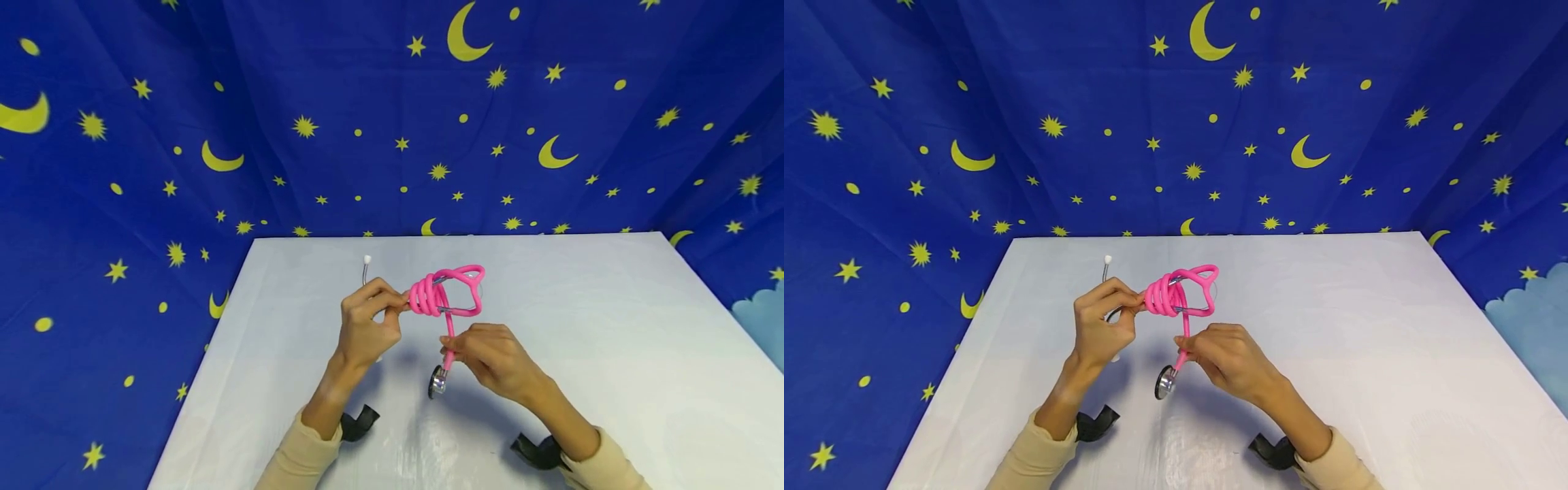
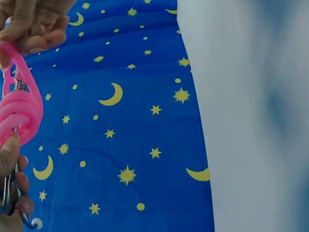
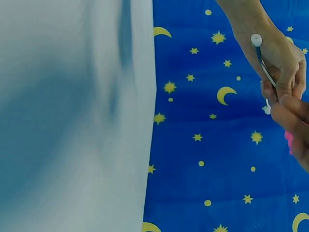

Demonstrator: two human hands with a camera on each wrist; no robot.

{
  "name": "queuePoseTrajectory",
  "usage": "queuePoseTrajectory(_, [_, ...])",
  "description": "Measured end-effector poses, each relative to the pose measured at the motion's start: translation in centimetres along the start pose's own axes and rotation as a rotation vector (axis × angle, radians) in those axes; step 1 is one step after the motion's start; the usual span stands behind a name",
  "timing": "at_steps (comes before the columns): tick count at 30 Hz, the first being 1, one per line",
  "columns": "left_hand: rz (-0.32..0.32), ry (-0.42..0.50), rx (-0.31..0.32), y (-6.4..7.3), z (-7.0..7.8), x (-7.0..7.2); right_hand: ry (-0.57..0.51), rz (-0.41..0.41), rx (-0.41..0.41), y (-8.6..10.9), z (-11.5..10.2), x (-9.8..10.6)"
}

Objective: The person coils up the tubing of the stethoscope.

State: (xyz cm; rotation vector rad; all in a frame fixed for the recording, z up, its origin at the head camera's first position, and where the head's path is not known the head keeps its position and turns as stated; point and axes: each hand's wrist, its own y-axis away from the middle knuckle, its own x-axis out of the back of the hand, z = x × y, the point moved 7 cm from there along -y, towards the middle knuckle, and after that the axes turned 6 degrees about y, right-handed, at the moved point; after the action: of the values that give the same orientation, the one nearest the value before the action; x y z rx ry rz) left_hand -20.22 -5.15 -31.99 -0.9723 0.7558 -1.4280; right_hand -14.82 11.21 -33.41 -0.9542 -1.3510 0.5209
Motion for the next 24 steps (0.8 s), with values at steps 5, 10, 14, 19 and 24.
queuePoseTrajectory(5, [-0.022, -0.099, -0.049, 0.2, 0.4, -0.5, 0.111, 0.08, 0.018, -0.2, -0.2, 0.6])
queuePoseTrajectory(10, [-0.021, -0.134, -0.048, 0.3, 0.3, -0.7, 0.115, 0.14, 0.017, -0.2, -0.1, 0.8])
queuePoseTrajectory(14, [-0.021, -0.152, -0.044, 0.4, 0.3, -0.9, 0.012, 0.22, -0.011, -0.2, 0.4, 0.9])
queuePoseTrajectory(19, [-0.018, -0.173, -0.065, 0.4, 0.6, -1.1, -0.178, 0.364, -0.065, -0.2, 1.0, 1.3])
queuePoseTrajectory(24, [-0.025, -0.205, -0.083, 0.6, 0.8, -1.5, -0.134, 0.41, -0.204, 0.5, 1.6, 1.3])
